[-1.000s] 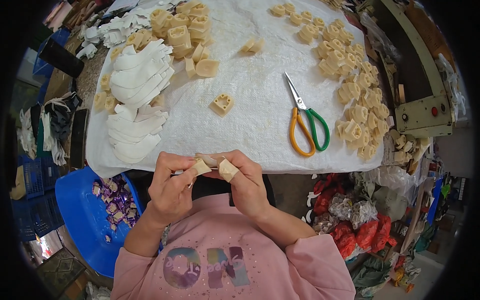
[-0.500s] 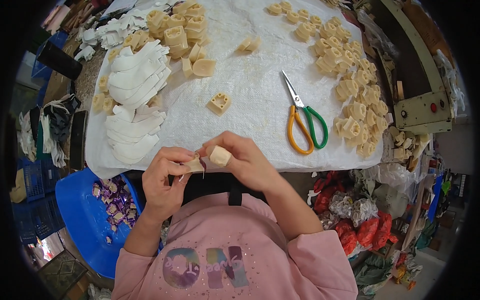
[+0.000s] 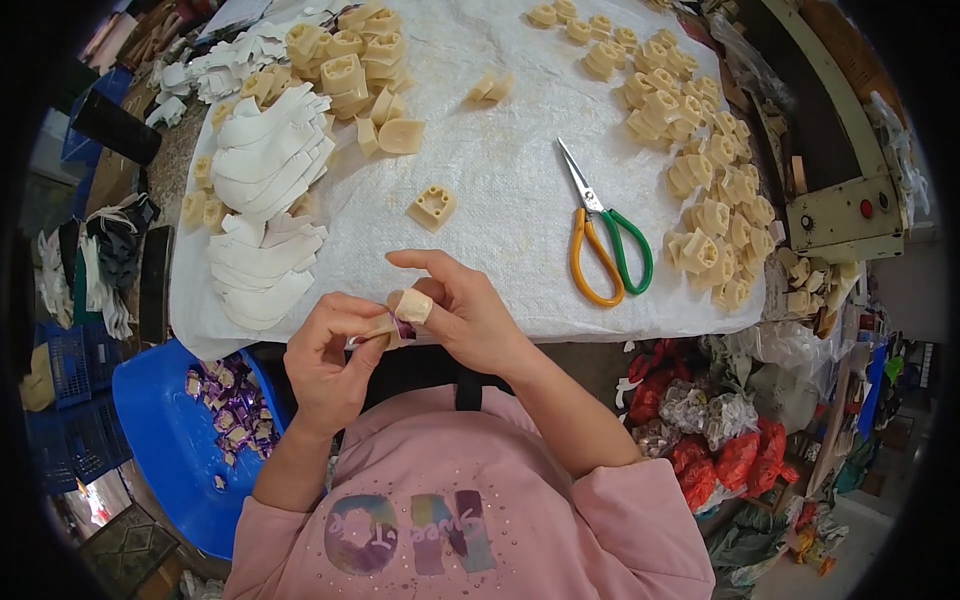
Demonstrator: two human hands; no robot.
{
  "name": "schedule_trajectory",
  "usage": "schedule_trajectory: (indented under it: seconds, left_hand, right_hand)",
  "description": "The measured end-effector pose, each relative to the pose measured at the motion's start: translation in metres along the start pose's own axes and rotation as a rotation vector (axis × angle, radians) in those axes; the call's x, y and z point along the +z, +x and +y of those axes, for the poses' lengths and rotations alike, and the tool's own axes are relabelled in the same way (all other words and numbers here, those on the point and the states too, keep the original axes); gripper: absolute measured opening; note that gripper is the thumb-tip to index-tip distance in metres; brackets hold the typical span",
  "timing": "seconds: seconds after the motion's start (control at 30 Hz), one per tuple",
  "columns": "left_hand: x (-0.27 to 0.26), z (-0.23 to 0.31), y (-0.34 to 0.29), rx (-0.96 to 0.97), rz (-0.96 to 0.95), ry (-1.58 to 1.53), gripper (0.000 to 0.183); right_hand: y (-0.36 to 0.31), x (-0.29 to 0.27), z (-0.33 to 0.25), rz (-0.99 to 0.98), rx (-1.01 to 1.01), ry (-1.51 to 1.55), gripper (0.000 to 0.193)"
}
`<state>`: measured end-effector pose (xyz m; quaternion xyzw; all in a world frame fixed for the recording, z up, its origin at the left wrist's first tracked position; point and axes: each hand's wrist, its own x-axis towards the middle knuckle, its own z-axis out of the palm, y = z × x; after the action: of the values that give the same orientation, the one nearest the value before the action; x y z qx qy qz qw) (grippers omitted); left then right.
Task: The worker is attaching small foam pieces to shoe components and trimming them with scissors.
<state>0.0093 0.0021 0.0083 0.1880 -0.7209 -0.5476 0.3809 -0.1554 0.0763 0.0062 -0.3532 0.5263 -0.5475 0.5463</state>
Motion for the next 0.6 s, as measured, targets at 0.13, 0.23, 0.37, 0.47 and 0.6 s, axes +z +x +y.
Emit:
schedule_trajectory:
  seconds: [0.13, 0.23, 0.37, 0.47, 0.6]
  left_hand:
    - [0.005, 0.005, -0.002, -0.201, 0.245, -0.208, 0.009]
    - [0.005, 0.003, 0.000, -0.225, 0.238, -0.287, 0.012]
    - [0.010, 0.006, 0.003, -0.248, 0.185, -0.299, 0.012]
    - [0.010, 0.003, 0.004, -0.238, 0.192, -0.271, 0.011]
    - [0.008, 0.000, 0.004, -0.244, 0.151, -0.230, 0.010]
  right_hand:
    - [0.003, 0.003, 0.000, 0.081, -0.224, -0.034, 0.032]
    - [0.003, 0.004, 0.000, 0.002, -0.472, -0.325, 0.021]
    - [0.005, 0.016, -0.001, 0.171, -0.625, -0.548, 0.024]
    - [0.007, 0.019, 0.005, 0.192, -0.578, -0.410, 0.026]
    - [0.006, 0.018, 0.001, 0.190, -0.498, -0.284, 0.024]
